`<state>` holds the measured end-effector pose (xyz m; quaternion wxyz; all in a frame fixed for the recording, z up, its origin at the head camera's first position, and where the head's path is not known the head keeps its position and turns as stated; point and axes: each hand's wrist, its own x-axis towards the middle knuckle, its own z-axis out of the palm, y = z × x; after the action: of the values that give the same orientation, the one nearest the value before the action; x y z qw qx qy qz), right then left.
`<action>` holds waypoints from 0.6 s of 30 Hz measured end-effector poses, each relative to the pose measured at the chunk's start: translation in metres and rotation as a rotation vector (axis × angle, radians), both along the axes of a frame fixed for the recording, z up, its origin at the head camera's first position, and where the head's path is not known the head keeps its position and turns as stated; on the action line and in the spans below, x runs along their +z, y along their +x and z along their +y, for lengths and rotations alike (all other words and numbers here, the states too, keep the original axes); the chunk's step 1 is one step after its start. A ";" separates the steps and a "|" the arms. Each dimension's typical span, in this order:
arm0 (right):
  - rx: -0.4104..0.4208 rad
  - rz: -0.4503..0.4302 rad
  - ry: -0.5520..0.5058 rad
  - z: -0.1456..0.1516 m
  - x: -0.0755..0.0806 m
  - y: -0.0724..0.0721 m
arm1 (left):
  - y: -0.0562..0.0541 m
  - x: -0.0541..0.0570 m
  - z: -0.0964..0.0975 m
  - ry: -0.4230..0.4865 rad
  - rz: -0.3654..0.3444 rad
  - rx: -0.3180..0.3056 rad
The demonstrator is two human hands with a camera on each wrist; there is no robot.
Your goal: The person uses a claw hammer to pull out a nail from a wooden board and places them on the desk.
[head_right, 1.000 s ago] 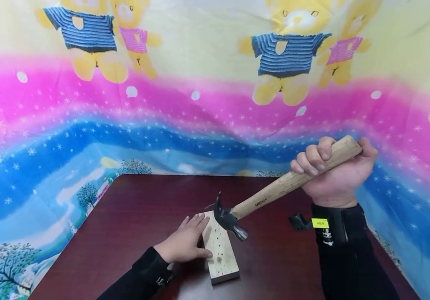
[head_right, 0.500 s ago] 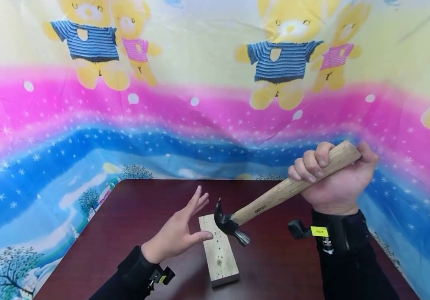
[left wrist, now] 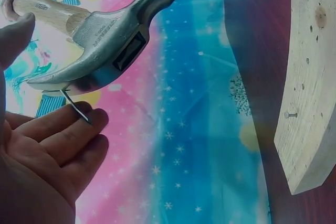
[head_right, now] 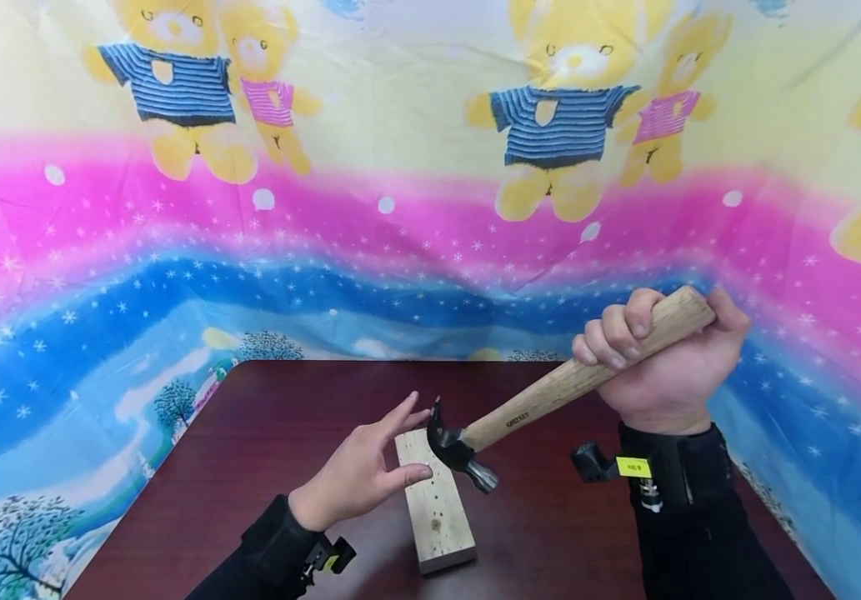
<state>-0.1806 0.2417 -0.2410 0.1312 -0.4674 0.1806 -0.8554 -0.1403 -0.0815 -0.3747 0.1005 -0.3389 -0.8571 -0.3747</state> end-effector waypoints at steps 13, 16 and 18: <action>-0.016 -0.027 0.008 -0.002 -0.004 0.004 | -0.003 -0.007 0.005 -0.065 0.172 0.114; -0.009 -0.026 0.014 -0.003 -0.005 0.005 | -0.003 -0.007 0.006 -0.068 0.189 0.127; 0.000 -0.021 0.014 -0.004 -0.006 0.006 | -0.003 -0.007 0.006 -0.061 0.192 0.133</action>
<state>-0.1750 0.2381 -0.2473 0.1363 -0.4577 0.1851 -0.8589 -0.1432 -0.0752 -0.3819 0.1964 -0.3188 -0.8750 -0.3069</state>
